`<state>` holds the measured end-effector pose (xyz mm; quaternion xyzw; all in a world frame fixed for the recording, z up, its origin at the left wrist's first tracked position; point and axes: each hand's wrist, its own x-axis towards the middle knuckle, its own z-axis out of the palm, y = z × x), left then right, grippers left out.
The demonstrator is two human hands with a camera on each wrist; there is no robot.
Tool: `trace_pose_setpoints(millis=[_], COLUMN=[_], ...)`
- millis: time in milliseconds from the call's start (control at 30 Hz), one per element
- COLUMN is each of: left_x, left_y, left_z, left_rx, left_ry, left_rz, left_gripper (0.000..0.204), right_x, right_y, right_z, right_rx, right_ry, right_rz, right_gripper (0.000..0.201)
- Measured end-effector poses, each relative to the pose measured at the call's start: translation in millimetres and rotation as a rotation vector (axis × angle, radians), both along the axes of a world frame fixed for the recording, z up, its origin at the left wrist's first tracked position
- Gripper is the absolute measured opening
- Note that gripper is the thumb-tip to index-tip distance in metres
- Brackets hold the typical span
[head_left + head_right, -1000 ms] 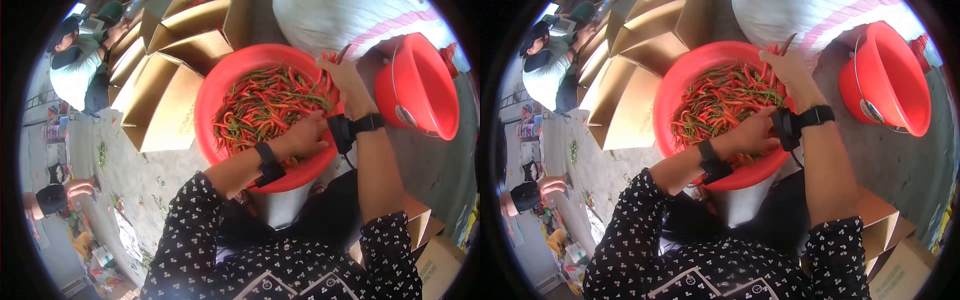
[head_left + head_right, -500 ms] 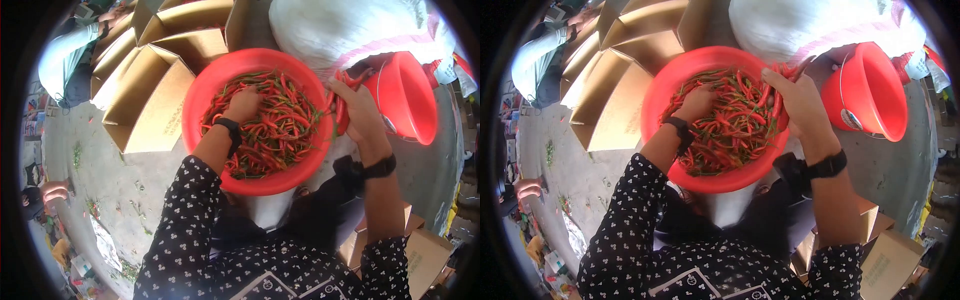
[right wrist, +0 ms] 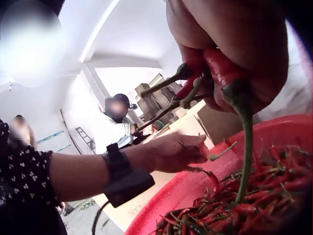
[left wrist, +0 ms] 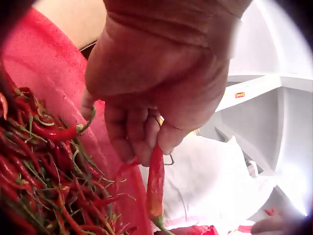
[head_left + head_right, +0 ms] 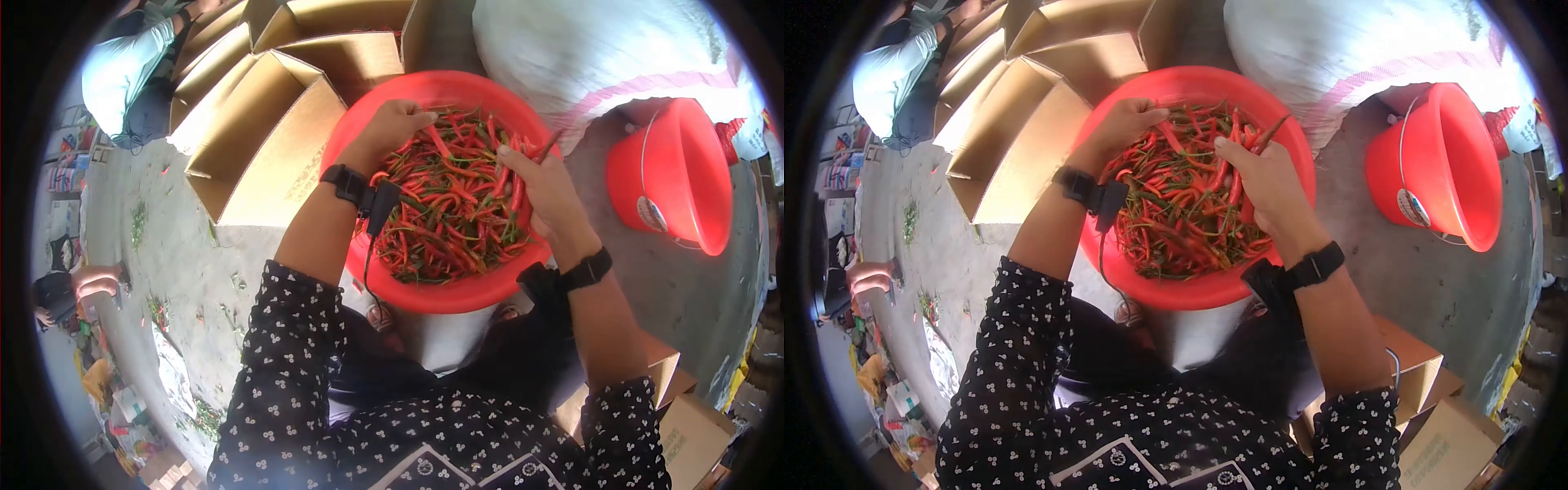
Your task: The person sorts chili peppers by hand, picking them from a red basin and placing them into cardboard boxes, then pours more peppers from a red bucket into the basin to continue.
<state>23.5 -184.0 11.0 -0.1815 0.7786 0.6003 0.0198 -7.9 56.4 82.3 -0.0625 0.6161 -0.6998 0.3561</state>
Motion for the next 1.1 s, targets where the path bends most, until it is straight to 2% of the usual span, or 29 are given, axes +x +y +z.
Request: trace_pose_setpoints(millis=[67, 100, 167, 200, 267, 300, 367, 400, 467, 600, 667, 700, 767, 800, 867, 900, 967, 1100], left_x=[5, 3, -2, -2, 1, 5, 22, 32, 47, 48, 42, 38, 29, 25, 21, 22, 23, 18], left_y=[7, 7, 8, 8, 13, 15, 16, 19, 24, 25, 19, 14, 6, 2, -4, -1, 11, 31], left_z=[17, 14, 6, -1, -18, -25, -39, -47, -60, -61, -62, -55, -27, -14, 7, 11, 14, 28], left_rx=[-0.003, -0.010, -0.228, -0.233, -0.770, -0.768, -0.944, -0.940, -1.039, -1.007, -0.981, -0.985, -0.381, -0.381, 0.113, 0.110, 0.359, 0.392], left_ry=[-0.037, -0.045, 0.071, 0.072, 0.262, 0.260, -0.116, -0.118, -0.155, -0.148, -0.249, -0.246, -0.305, -0.308, -0.128, -0.127, -0.032, -0.032], left_rz=[-0.020, -0.020, 0.084, 0.082, 0.062, 0.056, -0.422, -0.423, -0.579, -0.476, -0.617, -0.618, -0.417, -0.421, -0.361, -0.360, -0.289, -0.372], left_gripper=[0.030, 0.030, 0.030, 0.030, 0.024, 0.024, 0.020, 0.020, 0.011, 0.008, 0.013, 0.013, 0.022, 0.022, 0.027, 0.027, 0.018, 0.013], right_x=[-2, -5, -11, -15, -22, -25, -25, -24, -24, -19, -13, -12, -11, -11, -12, -9, -4, -6], right_y=[-4, -5, -6, -6, -5, -4, 1, 4, 7, 7, 4, 3, 3, 4, 3, 1, -2, -5], right_z=[-8, -10, -13, -14, -18, -20, -23, -24, -25, -25, -25, -25, -24, -26, -29, -27, -23, -36], right_rx=[0.107, 0.100, 0.126, 0.121, 0.037, 0.038, 0.036, 0.039, 0.170, 0.225, 0.180, 0.177, 0.231, 0.230, 0.226, 0.224, 0.096, 0.055], right_ry=[-0.004, -0.013, -0.009, -0.010, 0.014, 0.010, 0.012, 0.009, 0.034, 0.079, 0.086, 0.089, 0.061, 0.057, -0.064, -0.062, -0.100, -0.120], right_rz=[-0.050, -0.050, -0.013, -0.015, -0.076, -0.081, -0.073, -0.074, -0.017, 0.082, 0.104, 0.101, 0.176, 0.173, 0.206, 0.207, 0.127, 0.151], right_gripper=[0.015, 0.015, 0.017, 0.017, 0.018, 0.018, 0.018, 0.018, 0.018, 0.015, 0.017, 0.017, 0.018, 0.018, 0.021, 0.021, 0.015, 0.016])
